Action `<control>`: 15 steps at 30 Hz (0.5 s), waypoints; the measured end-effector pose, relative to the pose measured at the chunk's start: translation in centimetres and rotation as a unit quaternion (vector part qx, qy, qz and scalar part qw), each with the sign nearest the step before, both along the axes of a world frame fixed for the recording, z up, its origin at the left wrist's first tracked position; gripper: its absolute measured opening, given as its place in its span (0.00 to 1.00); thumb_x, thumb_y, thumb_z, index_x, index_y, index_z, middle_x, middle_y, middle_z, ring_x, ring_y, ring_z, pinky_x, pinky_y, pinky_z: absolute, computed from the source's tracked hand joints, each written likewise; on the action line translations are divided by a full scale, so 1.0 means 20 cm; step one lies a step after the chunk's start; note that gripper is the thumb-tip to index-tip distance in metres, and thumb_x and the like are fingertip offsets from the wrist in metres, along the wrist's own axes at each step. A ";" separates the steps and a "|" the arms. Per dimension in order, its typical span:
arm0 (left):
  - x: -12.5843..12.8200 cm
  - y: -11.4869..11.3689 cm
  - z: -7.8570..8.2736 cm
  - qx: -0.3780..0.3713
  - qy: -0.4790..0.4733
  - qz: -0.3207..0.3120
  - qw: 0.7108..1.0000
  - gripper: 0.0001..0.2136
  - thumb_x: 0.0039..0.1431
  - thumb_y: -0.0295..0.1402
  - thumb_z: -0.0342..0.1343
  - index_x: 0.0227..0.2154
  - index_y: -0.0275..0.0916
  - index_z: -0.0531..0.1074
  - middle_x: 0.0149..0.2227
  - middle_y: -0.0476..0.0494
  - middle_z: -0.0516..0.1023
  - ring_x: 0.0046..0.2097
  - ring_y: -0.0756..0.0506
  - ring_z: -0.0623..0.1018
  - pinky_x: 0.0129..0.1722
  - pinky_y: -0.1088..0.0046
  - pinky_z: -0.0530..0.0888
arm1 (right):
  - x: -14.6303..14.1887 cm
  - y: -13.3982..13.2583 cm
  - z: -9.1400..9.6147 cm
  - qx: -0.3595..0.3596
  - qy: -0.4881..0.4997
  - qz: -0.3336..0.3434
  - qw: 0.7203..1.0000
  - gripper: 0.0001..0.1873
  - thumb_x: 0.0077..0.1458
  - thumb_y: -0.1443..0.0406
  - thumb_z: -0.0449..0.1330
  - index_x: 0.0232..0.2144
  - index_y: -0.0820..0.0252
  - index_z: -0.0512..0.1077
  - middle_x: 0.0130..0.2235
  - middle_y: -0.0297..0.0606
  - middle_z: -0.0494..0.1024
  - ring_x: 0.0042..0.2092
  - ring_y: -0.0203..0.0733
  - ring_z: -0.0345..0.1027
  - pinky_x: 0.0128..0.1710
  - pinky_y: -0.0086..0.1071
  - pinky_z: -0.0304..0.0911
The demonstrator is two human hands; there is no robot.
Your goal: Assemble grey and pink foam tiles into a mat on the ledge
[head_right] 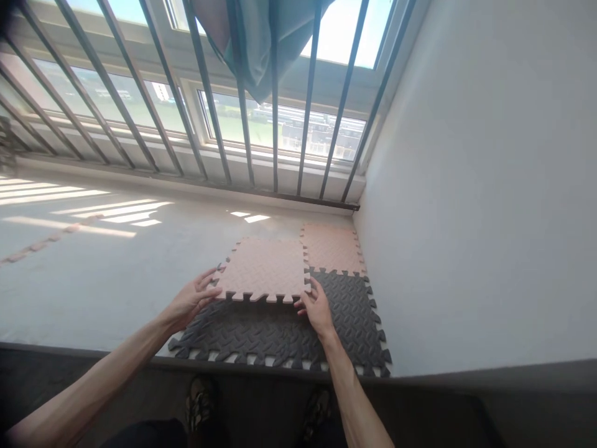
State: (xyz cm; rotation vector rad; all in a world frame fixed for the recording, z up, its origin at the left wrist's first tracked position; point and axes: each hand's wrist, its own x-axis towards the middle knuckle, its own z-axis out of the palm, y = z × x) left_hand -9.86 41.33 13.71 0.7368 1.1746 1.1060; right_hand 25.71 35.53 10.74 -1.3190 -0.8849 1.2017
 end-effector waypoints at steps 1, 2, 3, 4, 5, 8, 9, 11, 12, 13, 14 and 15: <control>0.01 0.04 0.00 0.018 0.003 0.011 1.000 0.38 0.44 0.23 0.77 0.61 0.47 0.73 0.68 0.41 0.74 0.59 0.43 0.82 0.51 0.74 0.83 | 0.00 0.04 0.01 0.018 -0.005 0.004 1.000 0.46 0.53 0.53 0.72 0.69 0.58 0.61 0.46 0.42 0.83 0.34 0.42 0.81 0.24 0.29 0.75; 0.02 0.09 0.00 0.033 0.006 0.025 0.999 0.37 0.46 0.23 0.76 0.60 0.46 0.73 0.69 0.40 0.74 0.59 0.44 0.82 0.52 0.74 0.82 | 0.00 0.10 0.01 0.033 -0.005 0.004 0.999 0.47 0.53 0.52 0.72 0.69 0.58 0.61 0.47 0.42 0.83 0.35 0.42 0.81 0.26 0.30 0.76; 0.04 0.15 0.00 0.044 0.011 0.041 0.998 0.36 0.47 0.24 0.75 0.60 0.44 0.73 0.69 0.39 0.73 0.58 0.44 0.82 0.53 0.73 0.82 | 0.00 0.18 0.02 0.043 -0.005 0.001 0.999 0.47 0.53 0.52 0.72 0.69 0.57 0.62 0.47 0.43 0.83 0.35 0.42 0.81 0.27 0.31 0.77; 0.06 0.23 0.00 0.054 0.015 0.055 0.997 0.35 0.48 0.24 0.75 0.60 0.43 0.72 0.68 0.38 0.73 0.58 0.45 0.82 0.53 0.72 0.82 | -0.01 0.27 0.04 0.049 -0.008 -0.001 0.999 0.46 0.53 0.52 0.71 0.69 0.57 0.63 0.47 0.43 0.83 0.35 0.41 0.81 0.29 0.32 0.78; 0.09 0.31 0.00 0.064 0.020 0.065 0.996 0.34 0.48 0.25 0.74 0.60 0.41 0.72 0.68 0.36 0.74 0.58 0.44 0.82 0.55 0.71 0.82 | -0.01 0.37 0.05 0.048 -0.017 -0.003 0.999 0.44 0.54 0.53 0.71 0.69 0.57 0.64 0.47 0.43 0.83 0.34 0.40 0.81 0.30 0.32 0.79; 0.16 0.53 -0.02 0.081 0.076 0.066 0.992 0.38 0.47 0.26 0.74 0.63 0.37 0.69 0.67 0.31 0.73 0.60 0.42 0.81 0.59 0.66 0.80 | -0.01 0.65 0.06 0.006 -0.106 0.018 0.994 0.36 0.58 0.60 0.66 0.67 0.58 0.66 0.47 0.42 0.84 0.36 0.39 0.81 0.35 0.33 0.79; 0.17 0.59 -0.03 0.088 0.120 0.056 0.987 0.40 0.47 0.27 0.74 0.65 0.37 0.68 0.68 0.30 0.73 0.62 0.40 0.80 0.59 0.64 0.79 | -0.01 0.71 0.07 -0.005 -0.143 0.027 0.989 0.35 0.57 0.62 0.66 0.66 0.58 0.68 0.47 0.42 0.84 0.38 0.40 0.81 0.38 0.34 0.79; 0.17 0.68 -0.06 0.112 0.236 0.024 0.965 0.41 0.50 0.31 0.73 0.67 0.37 0.66 0.69 0.30 0.72 0.63 0.38 0.78 0.60 0.61 0.78 | 0.00 0.80 0.06 -0.010 -0.238 0.048 0.970 0.32 0.55 0.65 0.67 0.63 0.56 0.72 0.46 0.40 0.85 0.44 0.42 0.81 0.46 0.35 0.78; 0.16 0.70 -0.08 0.128 0.302 0.005 0.945 0.39 0.52 0.33 0.71 0.67 0.37 0.66 0.69 0.30 0.72 0.63 0.37 0.78 0.61 0.60 0.77 | 0.01 0.81 0.06 -0.005 -0.293 0.058 0.954 0.30 0.55 0.64 0.69 0.61 0.55 0.74 0.46 0.40 0.85 0.48 0.43 0.80 0.50 0.37 0.76; 0.15 0.72 -0.11 0.141 0.370 -0.012 0.918 0.36 0.55 0.36 0.69 0.67 0.37 0.67 0.68 0.31 0.74 0.62 0.37 0.78 0.62 0.58 0.75 | 0.01 0.81 0.06 -0.004 -0.354 0.064 0.933 0.29 0.55 0.62 0.70 0.59 0.55 0.75 0.48 0.41 0.84 0.50 0.45 0.80 0.53 0.38 0.74; 0.13 0.73 -0.13 0.149 0.439 -0.024 0.886 0.34 0.57 0.38 0.67 0.66 0.37 0.69 0.66 0.31 0.76 0.62 0.35 0.77 0.63 0.55 0.73 | 0.01 0.81 0.05 -0.007 -0.419 0.071 0.905 0.28 0.56 0.59 0.71 0.58 0.55 0.76 0.49 0.43 0.83 0.52 0.47 0.79 0.55 0.39 0.73; 0.11 0.72 -0.15 0.148 0.505 -0.033 0.850 0.31 0.59 0.40 0.66 0.65 0.37 0.72 0.64 0.31 0.77 0.63 0.33 0.76 0.64 0.53 0.72 | 0.01 0.79 0.05 -0.013 -0.475 0.076 0.877 0.28 0.57 0.55 0.71 0.58 0.55 0.77 0.52 0.46 0.82 0.54 0.49 0.78 0.56 0.39 0.72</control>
